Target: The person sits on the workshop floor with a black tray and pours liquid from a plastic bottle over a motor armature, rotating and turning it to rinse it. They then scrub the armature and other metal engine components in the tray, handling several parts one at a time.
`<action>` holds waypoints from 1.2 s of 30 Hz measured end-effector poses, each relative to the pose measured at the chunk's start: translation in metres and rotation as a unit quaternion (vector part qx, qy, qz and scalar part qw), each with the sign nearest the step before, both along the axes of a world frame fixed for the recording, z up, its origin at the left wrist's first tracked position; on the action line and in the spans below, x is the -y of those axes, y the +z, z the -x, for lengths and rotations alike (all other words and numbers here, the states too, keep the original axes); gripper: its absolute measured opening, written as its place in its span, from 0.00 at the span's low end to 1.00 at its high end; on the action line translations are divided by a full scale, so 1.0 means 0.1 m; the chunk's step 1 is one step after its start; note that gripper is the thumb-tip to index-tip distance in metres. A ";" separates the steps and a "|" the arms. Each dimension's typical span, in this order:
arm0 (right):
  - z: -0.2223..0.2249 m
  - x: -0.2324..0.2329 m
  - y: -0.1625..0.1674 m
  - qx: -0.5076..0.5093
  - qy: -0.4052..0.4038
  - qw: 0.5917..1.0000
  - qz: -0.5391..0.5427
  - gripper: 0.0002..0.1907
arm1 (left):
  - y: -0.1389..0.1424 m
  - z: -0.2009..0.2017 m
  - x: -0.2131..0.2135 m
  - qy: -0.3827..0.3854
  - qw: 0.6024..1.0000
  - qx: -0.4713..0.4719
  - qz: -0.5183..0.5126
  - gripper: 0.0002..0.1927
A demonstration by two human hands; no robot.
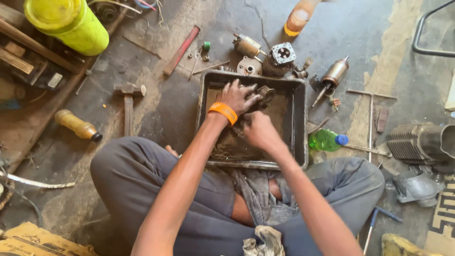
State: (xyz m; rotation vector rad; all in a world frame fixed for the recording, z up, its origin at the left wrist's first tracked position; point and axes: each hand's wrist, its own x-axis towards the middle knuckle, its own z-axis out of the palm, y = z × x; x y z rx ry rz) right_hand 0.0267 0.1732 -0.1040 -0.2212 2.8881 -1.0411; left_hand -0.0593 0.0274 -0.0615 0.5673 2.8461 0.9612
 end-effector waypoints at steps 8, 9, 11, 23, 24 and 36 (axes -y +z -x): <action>0.12 -0.14 0.20 0.104 0.028 0.979 -0.175 0.08 | -0.03 0.00 0.06 0.004 0.995 0.048 -0.089 0.29; 0.12 -0.14 0.20 0.091 0.021 0.987 -0.132 0.10 | -0.03 0.02 0.06 -0.005 0.995 0.038 -0.097 0.28; 0.12 -0.14 0.22 0.068 0.007 0.997 -0.044 0.14 | -0.01 0.06 0.05 -0.022 0.993 0.021 -0.114 0.28; 0.21 -0.16 0.79 0.199 -0.034 0.973 -0.110 0.16 | 0.20 0.17 0.08 0.011 0.977 0.184 -0.104 0.28; 0.16 -0.22 0.84 0.152 -0.021 0.983 -0.104 0.16 | 0.19 0.19 0.08 0.003 0.975 0.196 -0.102 0.29; 0.03 -0.37 0.99 -0.002 0.103 0.957 -0.271 0.11 | -0.01 0.22 0.03 0.015 0.938 0.307 -0.162 0.37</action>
